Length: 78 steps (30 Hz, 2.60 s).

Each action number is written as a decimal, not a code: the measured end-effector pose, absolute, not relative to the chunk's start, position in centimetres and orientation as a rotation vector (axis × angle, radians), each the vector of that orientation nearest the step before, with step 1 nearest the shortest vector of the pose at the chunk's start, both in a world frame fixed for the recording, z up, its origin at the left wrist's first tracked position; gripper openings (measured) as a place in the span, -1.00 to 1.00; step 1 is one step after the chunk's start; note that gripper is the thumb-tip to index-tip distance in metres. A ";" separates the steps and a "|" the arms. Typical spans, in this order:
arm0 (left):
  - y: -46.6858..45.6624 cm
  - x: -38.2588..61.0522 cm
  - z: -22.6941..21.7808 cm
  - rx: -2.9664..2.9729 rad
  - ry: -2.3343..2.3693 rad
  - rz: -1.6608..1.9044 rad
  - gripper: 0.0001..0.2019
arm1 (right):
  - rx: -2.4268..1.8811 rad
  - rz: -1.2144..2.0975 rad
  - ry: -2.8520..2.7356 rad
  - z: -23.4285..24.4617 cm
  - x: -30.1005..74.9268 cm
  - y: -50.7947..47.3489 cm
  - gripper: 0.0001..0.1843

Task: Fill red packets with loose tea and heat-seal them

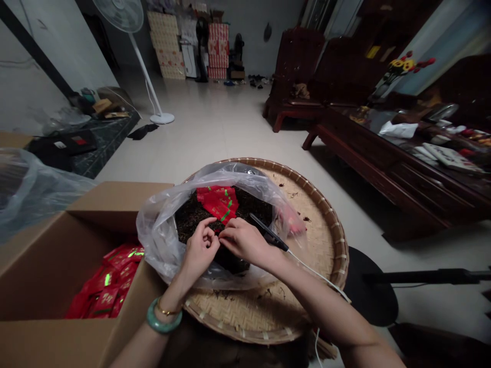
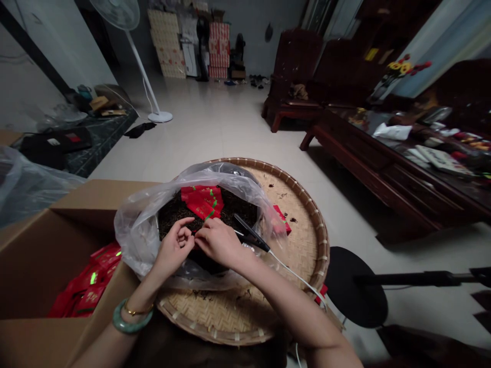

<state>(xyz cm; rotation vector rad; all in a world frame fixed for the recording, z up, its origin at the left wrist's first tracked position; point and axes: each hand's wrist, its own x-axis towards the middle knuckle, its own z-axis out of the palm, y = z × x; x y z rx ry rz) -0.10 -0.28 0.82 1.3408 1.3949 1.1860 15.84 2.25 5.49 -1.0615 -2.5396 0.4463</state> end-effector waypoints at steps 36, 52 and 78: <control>0.3 -1.0 -0.7 1.979 1.384 0.691 -0.74 | -1.158 0.533 -2.400 4.0 19.4 3.1 -0.80; -0.2 1.6 0.2 1.470 1.251 0.654 -0.78 | -1.081 0.786 -2.464 5.8 18.8 2.9 -0.74; -0.7 1.5 0.2 1.434 1.221 0.655 -0.73 | -1.054 0.918 -2.116 5.2 19.9 2.9 -0.78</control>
